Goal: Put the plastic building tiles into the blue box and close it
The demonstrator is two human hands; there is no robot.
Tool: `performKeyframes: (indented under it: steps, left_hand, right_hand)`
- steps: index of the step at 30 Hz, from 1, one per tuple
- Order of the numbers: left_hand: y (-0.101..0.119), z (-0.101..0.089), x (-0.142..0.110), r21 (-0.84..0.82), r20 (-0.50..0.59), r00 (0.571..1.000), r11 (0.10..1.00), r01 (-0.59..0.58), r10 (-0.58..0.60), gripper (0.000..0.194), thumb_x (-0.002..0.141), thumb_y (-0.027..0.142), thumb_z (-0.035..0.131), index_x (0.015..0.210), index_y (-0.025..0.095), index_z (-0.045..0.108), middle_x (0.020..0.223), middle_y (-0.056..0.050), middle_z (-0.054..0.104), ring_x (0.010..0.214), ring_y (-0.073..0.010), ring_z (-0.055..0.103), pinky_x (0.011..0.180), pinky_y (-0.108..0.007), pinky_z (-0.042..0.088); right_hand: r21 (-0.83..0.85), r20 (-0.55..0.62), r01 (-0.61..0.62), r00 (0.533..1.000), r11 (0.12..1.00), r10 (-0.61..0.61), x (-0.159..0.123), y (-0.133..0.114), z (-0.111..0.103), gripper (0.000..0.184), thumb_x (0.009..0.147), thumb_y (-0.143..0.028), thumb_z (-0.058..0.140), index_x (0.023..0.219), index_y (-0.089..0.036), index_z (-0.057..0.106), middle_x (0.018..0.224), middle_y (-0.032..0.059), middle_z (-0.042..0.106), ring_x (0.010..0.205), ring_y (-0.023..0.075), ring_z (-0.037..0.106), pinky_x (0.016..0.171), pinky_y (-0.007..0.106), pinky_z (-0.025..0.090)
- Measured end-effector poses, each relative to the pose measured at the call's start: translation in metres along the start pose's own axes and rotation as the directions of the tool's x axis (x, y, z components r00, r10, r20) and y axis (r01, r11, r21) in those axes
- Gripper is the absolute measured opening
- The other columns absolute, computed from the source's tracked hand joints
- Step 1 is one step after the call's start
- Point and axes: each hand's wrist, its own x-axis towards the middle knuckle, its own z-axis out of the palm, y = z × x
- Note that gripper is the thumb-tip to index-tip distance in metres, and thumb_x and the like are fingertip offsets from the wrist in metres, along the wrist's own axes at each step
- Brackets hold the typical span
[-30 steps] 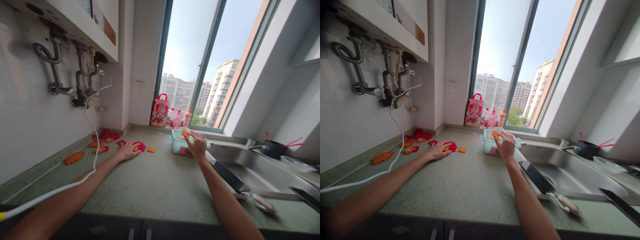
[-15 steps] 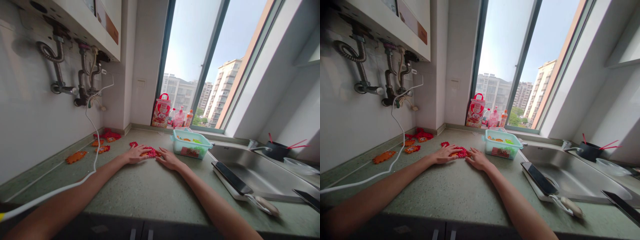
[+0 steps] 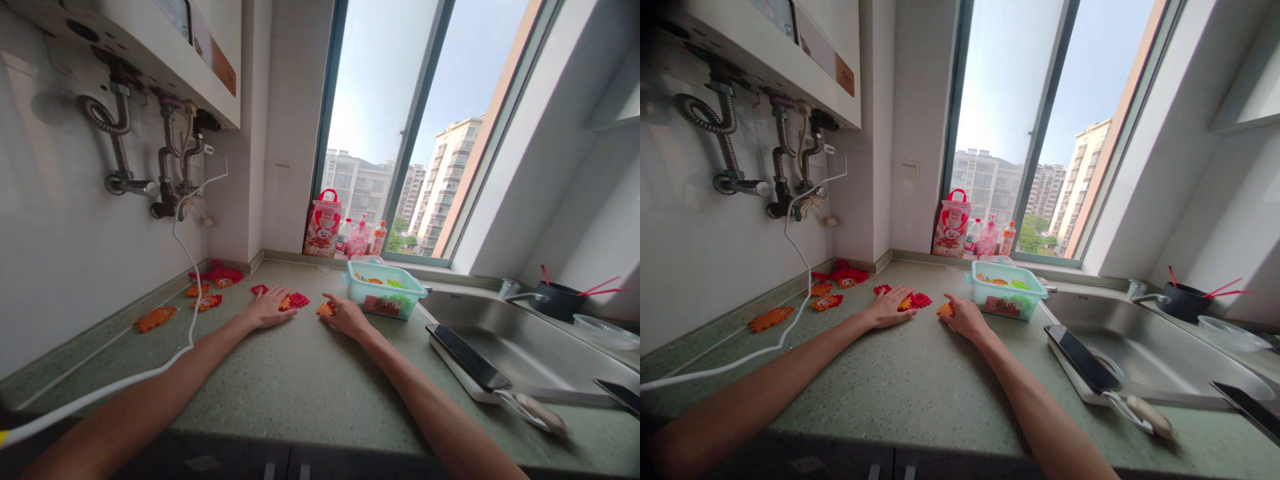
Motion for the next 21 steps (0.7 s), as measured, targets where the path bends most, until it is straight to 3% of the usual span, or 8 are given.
performKeyframes:
  steps: [4,8,11,14,16,21]
  left_hand:
    - [0.007,0.004,-0.005,-0.029,0.053,0.989,0.991,-0.133,0.135,0.102,0.088,0.084,0.045,0.167,0.024,0.021,0.172,-0.015,0.017,0.16,-0.0378,0.008,0.125,-0.065,0.003]
    - [0.021,0.011,-0.005,-0.186,0.066,0.957,0.946,-0.267,0.283,0.093,0.094,0.076,0.045,0.168,0.028,0.017,0.174,-0.009,0.014,0.16,-0.0348,0.007,0.127,-0.061,0.008]
    - [0.022,0.01,0.001,-0.31,-0.07,0.947,0.896,-0.318,0.313,0.073,0.103,0.059,0.036,0.167,0.028,0.02,0.173,-0.007,0.021,0.16,-0.0314,0.011,0.128,-0.058,0.013]
    - [0.006,0.004,0.007,-0.284,-0.219,0.949,0.915,-0.285,0.228,0.057,0.105,0.043,0.03,0.16,0.03,0.039,0.168,-0.004,0.035,0.159,-0.0296,0.02,0.129,-0.058,0.012]
    - [-0.01,-0.002,0.009,-0.183,-0.255,0.945,0.949,-0.258,0.207,0.052,0.103,0.037,0.036,0.15,0.03,0.054,0.162,-0.005,0.045,0.156,-0.0297,0.029,0.128,-0.057,0.017]
    - [-0.038,-0.01,0.01,-0.016,-0.246,0.94,0.969,-0.247,0.236,0.037,0.092,0.027,0.05,0.115,0.027,0.079,0.137,-0.005,0.068,0.135,-0.0258,0.054,0.121,-0.046,0.037]
  right_hand:
    - [-0.052,-0.133,-0.014,0.991,0.999,0.007,-0.004,0.006,-0.014,0.053,0.089,-0.03,0.072,0.14,-0.02,0.062,0.118,0.0128,0.076,0.103,0.0283,0.074,0.092,0.039,0.057]
    - [0.023,-0.266,0.074,0.962,0.997,-0.065,-0.008,0.003,-0.023,0.044,0.089,-0.025,0.07,0.133,-0.024,0.065,0.121,0.0086,0.075,0.101,0.0237,0.074,0.093,0.036,0.057]
    - [0.071,-0.295,0.188,0.942,0.98,-0.159,-0.009,-0.01,-0.021,0.04,0.092,-0.026,0.068,0.132,-0.026,0.065,0.124,0.0075,0.073,0.101,0.0213,0.073,0.093,0.033,0.057]
    - [0.065,-0.302,0.278,0.921,0.958,-0.246,-0.009,-0.029,-0.013,0.035,0.096,-0.027,0.066,0.131,-0.027,0.065,0.124,0.0077,0.073,0.108,0.0218,0.07,0.099,0.035,0.054]
    - [0.045,-0.268,0.293,0.924,0.955,-0.271,-0.009,-0.039,-0.006,0.028,0.097,-0.028,0.066,0.124,-0.027,0.069,0.12,0.0078,0.074,0.11,0.0228,0.068,0.101,0.038,0.052]
    - [0.129,0.054,0.328,0.94,0.936,-0.337,-0.012,-0.042,0.002,0.026,0.092,-0.038,0.074,0.115,-0.026,0.074,0.105,0.0053,0.078,0.1,0.0228,0.07,0.093,0.035,0.054]
